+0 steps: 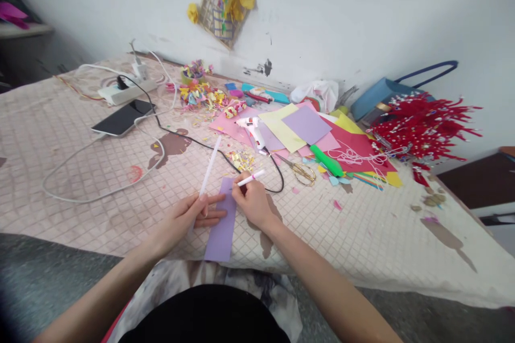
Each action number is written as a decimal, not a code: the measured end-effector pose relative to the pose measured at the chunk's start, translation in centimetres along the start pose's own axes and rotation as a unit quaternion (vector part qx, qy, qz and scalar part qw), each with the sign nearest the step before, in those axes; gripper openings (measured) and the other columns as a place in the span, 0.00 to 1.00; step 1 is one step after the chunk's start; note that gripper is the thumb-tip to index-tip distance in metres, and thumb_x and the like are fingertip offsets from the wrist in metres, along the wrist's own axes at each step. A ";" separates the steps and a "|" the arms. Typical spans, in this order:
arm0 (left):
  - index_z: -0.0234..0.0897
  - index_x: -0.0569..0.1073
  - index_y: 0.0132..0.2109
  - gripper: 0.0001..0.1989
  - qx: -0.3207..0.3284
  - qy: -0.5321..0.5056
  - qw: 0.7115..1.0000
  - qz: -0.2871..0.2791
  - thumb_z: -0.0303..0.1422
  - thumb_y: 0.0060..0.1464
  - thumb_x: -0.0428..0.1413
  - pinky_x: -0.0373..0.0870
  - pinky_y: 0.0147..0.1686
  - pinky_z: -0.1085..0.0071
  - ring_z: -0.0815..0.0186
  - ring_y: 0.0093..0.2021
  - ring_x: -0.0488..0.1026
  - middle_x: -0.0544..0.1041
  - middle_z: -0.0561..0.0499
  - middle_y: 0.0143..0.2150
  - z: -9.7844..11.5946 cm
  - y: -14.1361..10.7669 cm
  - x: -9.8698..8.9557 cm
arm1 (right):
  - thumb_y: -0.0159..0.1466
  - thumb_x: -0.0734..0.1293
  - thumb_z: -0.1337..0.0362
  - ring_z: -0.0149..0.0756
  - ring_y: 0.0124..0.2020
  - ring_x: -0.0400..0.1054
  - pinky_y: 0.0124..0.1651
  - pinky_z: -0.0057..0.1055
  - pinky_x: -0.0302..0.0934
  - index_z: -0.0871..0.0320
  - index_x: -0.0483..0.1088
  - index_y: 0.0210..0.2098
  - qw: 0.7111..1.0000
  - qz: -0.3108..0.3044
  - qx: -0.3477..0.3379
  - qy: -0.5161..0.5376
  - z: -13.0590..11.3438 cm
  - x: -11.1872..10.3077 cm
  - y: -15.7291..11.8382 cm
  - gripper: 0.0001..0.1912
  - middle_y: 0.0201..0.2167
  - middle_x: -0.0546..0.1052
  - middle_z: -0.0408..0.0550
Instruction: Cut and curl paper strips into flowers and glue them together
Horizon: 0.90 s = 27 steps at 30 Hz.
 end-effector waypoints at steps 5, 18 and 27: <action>0.34 0.61 0.27 0.19 0.004 0.004 1.000 -0.003 0.45 0.58 0.49 0.71 0.48 0.59 0.56 0.46 0.75 0.70 0.39 0.56 0.0 -0.1 0.0 | 0.60 0.60 0.66 0.30 0.22 0.60 0.29 0.27 0.53 0.56 0.62 0.29 1.000 -0.003 -0.003 -0.005 -0.2 0.1 0.1 0.03 0.22 0.65 0.39; 0.34 0.61 0.26 0.19 0.001 0.002 1.000 0.002 0.45 0.56 0.51 0.71 0.48 0.58 0.55 0.46 0.75 0.70 0.38 0.56 0.2 -0.2 0.1 | 0.60 0.61 0.64 0.30 0.23 0.59 0.28 0.28 0.52 0.56 0.63 0.28 1.000 -0.013 -0.010 0.013 -0.6 0.3 0.1 0.05 0.22 0.66 0.39; 0.34 0.64 0.27 0.19 0.009 0.000 1.000 0.007 0.45 0.55 0.51 0.70 0.48 0.58 0.55 0.47 0.75 0.73 0.38 0.52 0.3 -0.3 0.1 | 0.62 0.59 0.62 0.28 0.18 0.57 0.22 0.25 0.51 0.55 0.61 0.29 0.998 0.035 0.036 0.046 0.9 -0.6 -1.5 0.07 0.18 0.62 0.36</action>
Point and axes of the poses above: each hand's wrist, its own y-axis towards the middle knuckle, its own x-axis out of the palm, z = x × y, the point moved 9 cm from there along y, towards the middle knuckle
